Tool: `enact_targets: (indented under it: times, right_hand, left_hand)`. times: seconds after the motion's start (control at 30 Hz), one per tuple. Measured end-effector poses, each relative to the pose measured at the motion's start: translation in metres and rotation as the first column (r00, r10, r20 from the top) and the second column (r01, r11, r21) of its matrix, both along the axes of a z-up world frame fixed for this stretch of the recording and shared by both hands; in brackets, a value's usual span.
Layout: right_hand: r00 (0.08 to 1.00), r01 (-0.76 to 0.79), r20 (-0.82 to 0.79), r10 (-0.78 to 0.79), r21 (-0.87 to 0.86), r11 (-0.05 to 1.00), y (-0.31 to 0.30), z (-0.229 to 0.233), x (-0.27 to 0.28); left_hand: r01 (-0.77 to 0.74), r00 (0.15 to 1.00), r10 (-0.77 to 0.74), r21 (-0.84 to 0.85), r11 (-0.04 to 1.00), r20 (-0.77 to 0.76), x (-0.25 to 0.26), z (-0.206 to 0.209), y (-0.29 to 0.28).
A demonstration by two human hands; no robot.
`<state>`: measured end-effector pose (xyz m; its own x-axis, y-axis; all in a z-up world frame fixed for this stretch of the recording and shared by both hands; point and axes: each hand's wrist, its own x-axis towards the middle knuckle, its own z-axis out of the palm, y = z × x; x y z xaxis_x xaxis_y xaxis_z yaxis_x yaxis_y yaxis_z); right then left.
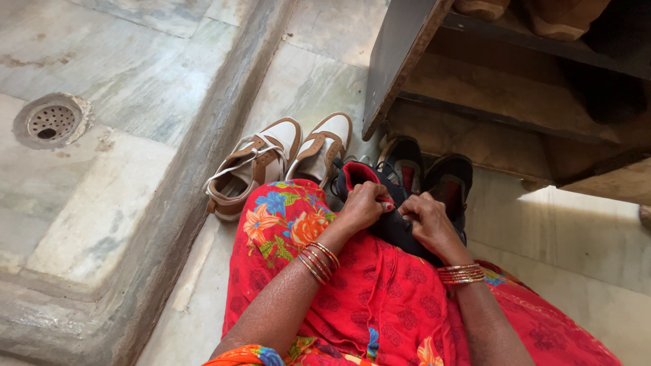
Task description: The person sits on the floor and threads a black shoelace through the eyelets of a black sneaker. They pull the lace tight, adjust the tongue, and tie the laces. The person then places the shoe into a wooden shoe cabinet and retrieves another shoe to continue lacing.
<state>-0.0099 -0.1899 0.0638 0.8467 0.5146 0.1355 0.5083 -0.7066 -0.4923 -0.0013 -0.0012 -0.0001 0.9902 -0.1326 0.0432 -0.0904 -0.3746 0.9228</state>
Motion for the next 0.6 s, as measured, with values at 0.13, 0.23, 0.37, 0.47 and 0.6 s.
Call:
enact_targets:
  times: [0.13,0.23,0.37,0.47,0.6]
  right_hand:
    - [0.993,0.065,-0.094,-0.066,-0.010,0.998,0.001,0.007,-0.006]
    - [0.976,0.142,-0.169,-0.136,0.021,0.990,0.002,0.018,-0.016]
    - [0.999,0.047,0.007,-0.047,0.040,0.998,0.007,0.024,-0.028]
    - [0.980,-0.006,0.199,0.003,0.015,1.000,0.014,0.019,-0.036]
    - [0.963,0.038,0.267,-0.030,-0.026,0.999,0.020,0.015,-0.039]
  left_hand:
    - [-0.010,1.000,0.010,-0.019,1.000,-0.010,0.000,0.001,0.000]
    - [-0.014,0.999,0.014,-0.016,1.000,-0.036,0.001,0.002,0.001]
    - [-0.016,0.999,0.015,-0.020,1.000,-0.036,0.002,0.001,0.001]
    - [-0.009,0.999,0.010,0.002,1.000,-0.042,0.002,-0.001,0.000]
    - [-0.019,0.999,0.020,0.017,1.000,-0.027,0.003,-0.001,-0.001]
